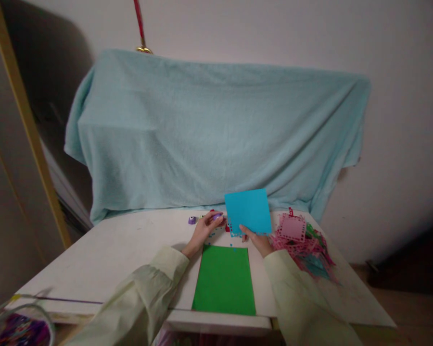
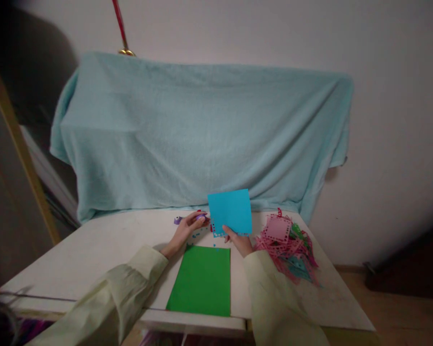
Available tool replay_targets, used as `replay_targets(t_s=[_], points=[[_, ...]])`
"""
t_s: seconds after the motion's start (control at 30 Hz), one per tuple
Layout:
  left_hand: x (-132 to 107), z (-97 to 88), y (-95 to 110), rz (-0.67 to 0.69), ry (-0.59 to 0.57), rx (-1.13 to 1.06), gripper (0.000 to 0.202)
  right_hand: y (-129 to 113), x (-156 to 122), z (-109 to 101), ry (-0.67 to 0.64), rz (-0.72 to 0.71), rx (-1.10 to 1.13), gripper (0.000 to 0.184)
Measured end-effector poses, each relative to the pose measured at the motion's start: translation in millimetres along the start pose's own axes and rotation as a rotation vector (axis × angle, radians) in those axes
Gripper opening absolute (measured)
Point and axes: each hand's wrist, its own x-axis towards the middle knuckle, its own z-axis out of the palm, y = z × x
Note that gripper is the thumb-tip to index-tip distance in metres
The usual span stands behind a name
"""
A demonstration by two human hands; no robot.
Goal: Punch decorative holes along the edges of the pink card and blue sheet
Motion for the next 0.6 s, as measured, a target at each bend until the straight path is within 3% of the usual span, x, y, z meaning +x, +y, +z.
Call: replay_targets(t_s=[0.17,0.37,0.6], points=[[0.9,-3.8,2.6,0.056,0.084,-0.045,0.046,-4.8,0.9,-2.9,0.048,-0.034,0.089,0.039],[1.1,-6.7,-5.3,-0.015,0.024,-0.027,0.054,-1.0,3.1,-1.0,0.009,-0.064,0.201,0.032],[-1.8,-9.1,-15.7,-0.144,0.017,0.109,0.056,-8.3,0.4,-5.7,0.036,-0.072,0.172,0.035]])
